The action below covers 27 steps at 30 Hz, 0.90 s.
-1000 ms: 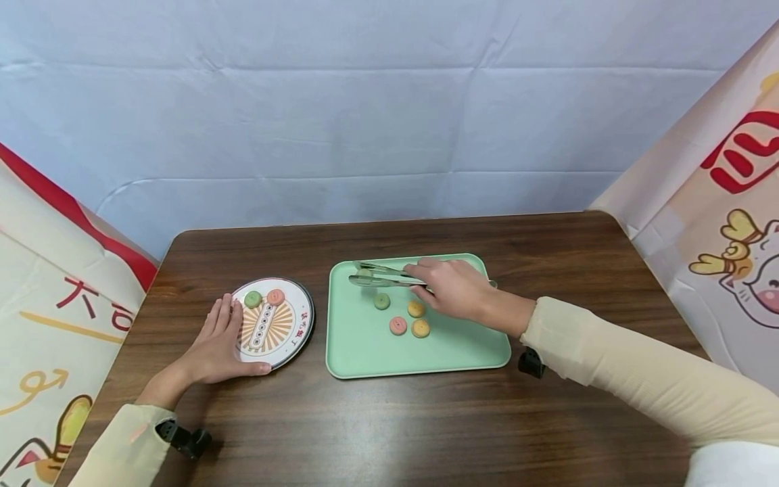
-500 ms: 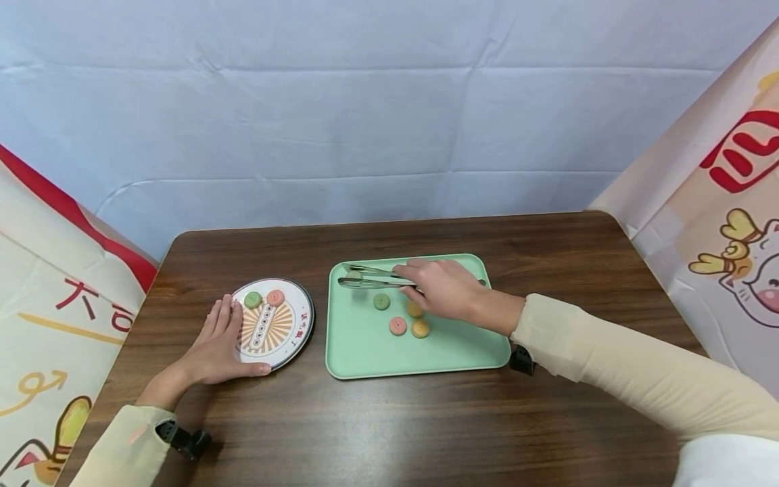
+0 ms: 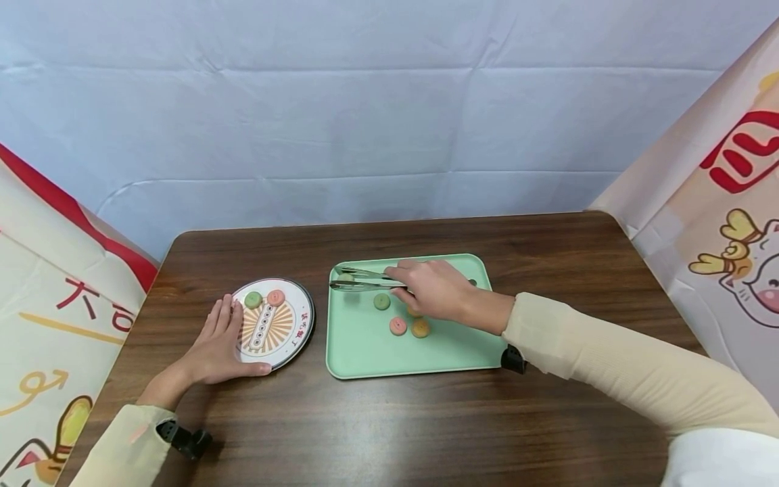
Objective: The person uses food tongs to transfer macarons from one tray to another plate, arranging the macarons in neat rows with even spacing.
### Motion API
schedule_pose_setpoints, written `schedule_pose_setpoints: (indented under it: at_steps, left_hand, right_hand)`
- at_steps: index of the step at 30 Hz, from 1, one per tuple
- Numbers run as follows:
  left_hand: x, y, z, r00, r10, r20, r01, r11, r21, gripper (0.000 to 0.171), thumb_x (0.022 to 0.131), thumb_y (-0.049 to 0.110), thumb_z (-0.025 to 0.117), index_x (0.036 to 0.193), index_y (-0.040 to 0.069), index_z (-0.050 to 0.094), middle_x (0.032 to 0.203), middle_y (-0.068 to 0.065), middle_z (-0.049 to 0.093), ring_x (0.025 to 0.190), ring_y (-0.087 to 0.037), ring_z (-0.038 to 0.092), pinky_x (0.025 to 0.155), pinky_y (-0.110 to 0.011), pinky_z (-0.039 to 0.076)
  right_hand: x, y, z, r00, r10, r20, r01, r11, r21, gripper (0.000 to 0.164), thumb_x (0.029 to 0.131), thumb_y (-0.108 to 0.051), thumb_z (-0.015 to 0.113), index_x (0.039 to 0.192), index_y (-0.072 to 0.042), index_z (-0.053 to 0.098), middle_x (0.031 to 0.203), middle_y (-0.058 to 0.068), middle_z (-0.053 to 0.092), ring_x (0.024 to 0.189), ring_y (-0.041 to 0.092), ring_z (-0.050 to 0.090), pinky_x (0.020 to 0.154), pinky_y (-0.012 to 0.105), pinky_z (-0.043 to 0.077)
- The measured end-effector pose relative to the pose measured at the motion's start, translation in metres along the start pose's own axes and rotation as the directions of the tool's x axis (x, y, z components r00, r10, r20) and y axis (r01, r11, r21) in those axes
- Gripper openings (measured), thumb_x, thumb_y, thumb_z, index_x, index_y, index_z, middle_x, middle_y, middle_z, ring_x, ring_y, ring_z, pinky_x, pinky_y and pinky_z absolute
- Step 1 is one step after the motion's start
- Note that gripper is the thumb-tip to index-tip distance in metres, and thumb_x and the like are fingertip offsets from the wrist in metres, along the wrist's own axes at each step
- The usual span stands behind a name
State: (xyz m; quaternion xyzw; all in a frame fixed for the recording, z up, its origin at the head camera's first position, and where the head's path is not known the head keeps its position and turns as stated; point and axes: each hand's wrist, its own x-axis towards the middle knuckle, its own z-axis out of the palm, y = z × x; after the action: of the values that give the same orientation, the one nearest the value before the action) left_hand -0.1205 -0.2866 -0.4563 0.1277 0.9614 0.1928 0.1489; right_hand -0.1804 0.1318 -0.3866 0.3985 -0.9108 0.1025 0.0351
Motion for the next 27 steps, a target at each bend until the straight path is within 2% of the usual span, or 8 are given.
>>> schedule_pose_setpoints:
  at_steps: [8, 17, 27]
  left_hand:
    - [0.001, -0.002, 0.0, 1.0, 0.006, -0.005, -0.006, 1.0, 0.009, 0.142, 0.07, 0.064, 0.082, 0.154, -0.018, 0.001, 0.162, -0.037, -0.013, 0.15, -0.051, -0.011, 0.118, -0.067, 0.008]
    - [0.001, -0.002, 0.002, 1.0, 0.007, -0.017, -0.007, 1.0, -0.015, 0.143, 0.069, 0.065, 0.082, 0.154, -0.018, 0.003, 0.162, -0.036, -0.012, 0.151, -0.051, -0.011, 0.118, -0.067, 0.007]
    - [0.003, -0.015, 0.01, 1.0, 0.02, -0.022, -0.021, 0.999, -0.025, 0.146, 0.07, 0.073, 0.078, 0.156, -0.015, -0.002, 0.163, -0.032, -0.018, 0.151, -0.047, -0.017, 0.119, -0.066, 0.002]
  right_hand:
    - [0.008, -0.004, 0.001, 1.0, -0.006, 0.005, 0.006, 1.0, -0.006, 0.029, 0.101, -0.022, 0.064, 0.127, -0.01, 0.067, 0.102, 0.002, 0.066, 0.063, 0.008, 0.057, 0.053, 0.026, 0.046]
    - [0.018, -0.012, 0.005, 0.999, -0.021, 0.028, 0.021, 1.0, -0.009, 0.024, 0.102, -0.022, 0.062, 0.123, -0.011, 0.067, 0.093, 0.0, 0.061, 0.057, 0.008, 0.049, 0.049, 0.025, 0.041]
    - [0.027, -0.02, 0.008, 0.998, -0.021, 0.067, 0.021, 1.0, -0.009, 0.03, 0.104, -0.024, 0.061, 0.129, -0.01, 0.066, 0.1, 0.003, 0.066, 0.064, 0.01, 0.058, 0.059, 0.03, 0.051]
